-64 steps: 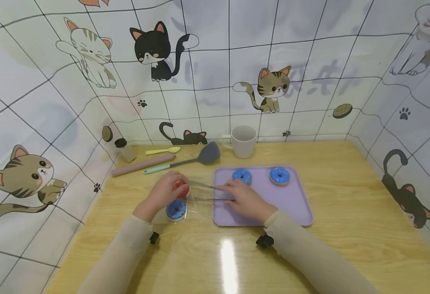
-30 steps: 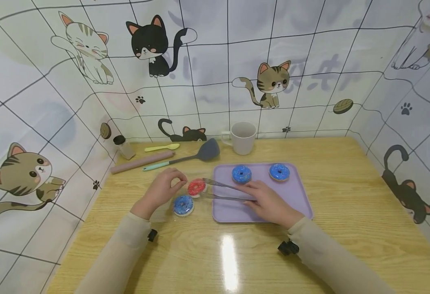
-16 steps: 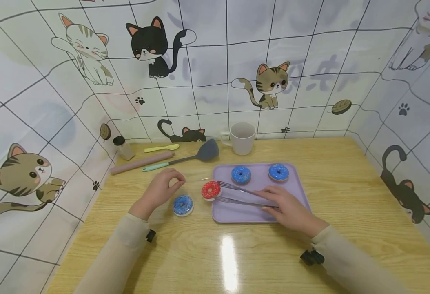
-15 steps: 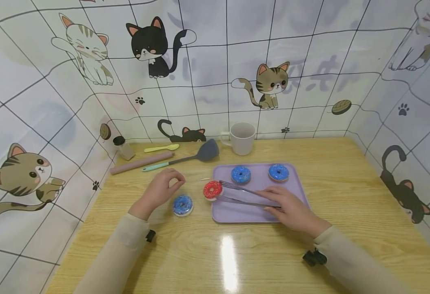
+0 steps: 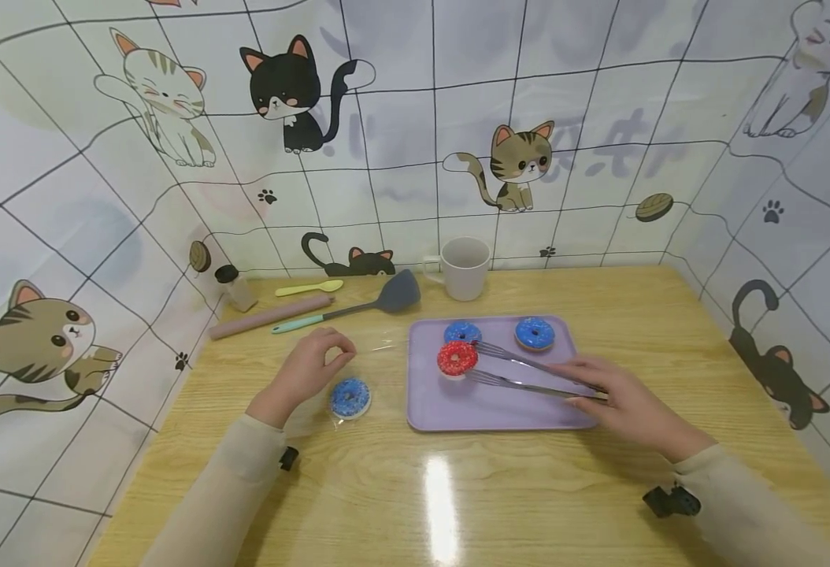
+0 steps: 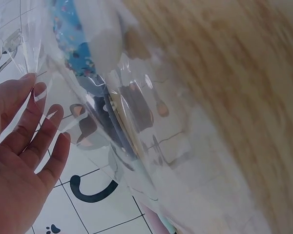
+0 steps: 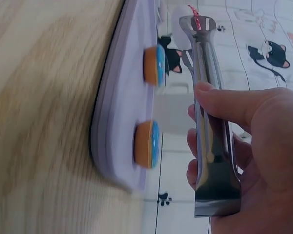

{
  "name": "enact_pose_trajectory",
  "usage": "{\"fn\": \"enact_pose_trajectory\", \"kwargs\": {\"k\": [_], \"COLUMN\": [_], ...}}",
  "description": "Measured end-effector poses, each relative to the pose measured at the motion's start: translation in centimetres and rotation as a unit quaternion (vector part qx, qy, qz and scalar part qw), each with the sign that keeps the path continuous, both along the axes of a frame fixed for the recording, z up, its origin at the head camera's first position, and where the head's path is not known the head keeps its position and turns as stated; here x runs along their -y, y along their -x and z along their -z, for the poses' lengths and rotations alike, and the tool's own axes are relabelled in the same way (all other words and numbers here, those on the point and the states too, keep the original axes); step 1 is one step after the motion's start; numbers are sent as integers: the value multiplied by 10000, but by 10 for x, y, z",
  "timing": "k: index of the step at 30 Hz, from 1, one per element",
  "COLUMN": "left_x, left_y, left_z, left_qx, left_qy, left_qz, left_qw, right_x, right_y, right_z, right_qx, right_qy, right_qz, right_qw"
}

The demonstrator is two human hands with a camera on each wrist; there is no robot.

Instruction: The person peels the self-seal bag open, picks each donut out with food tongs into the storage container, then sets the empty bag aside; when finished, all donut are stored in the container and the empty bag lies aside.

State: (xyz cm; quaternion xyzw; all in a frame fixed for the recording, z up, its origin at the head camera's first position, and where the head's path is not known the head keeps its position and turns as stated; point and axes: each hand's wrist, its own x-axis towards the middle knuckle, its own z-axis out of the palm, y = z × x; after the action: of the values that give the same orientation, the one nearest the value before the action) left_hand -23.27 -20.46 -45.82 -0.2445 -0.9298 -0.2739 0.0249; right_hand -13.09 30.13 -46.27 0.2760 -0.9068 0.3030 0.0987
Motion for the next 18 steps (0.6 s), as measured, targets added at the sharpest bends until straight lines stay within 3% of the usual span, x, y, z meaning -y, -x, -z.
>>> {"fn": "enact_pose_trajectory", "kwargs": {"k": [7,18], "left_x": [0,0], "left_y": [-1,-2], "left_z": [1,3], "left_qx": [12,17], "left_qy": [-14,-24], "left_qz": [17,11], "left_qw": [10000,10000], "right_x": [-32,-80], "right_y": [-5,-9], "right_z": [-3,0], "right_qx": [17,226], "right_qy": [61,-348], "right_qz": [160,385], "right_qw": [9999,9984]}}
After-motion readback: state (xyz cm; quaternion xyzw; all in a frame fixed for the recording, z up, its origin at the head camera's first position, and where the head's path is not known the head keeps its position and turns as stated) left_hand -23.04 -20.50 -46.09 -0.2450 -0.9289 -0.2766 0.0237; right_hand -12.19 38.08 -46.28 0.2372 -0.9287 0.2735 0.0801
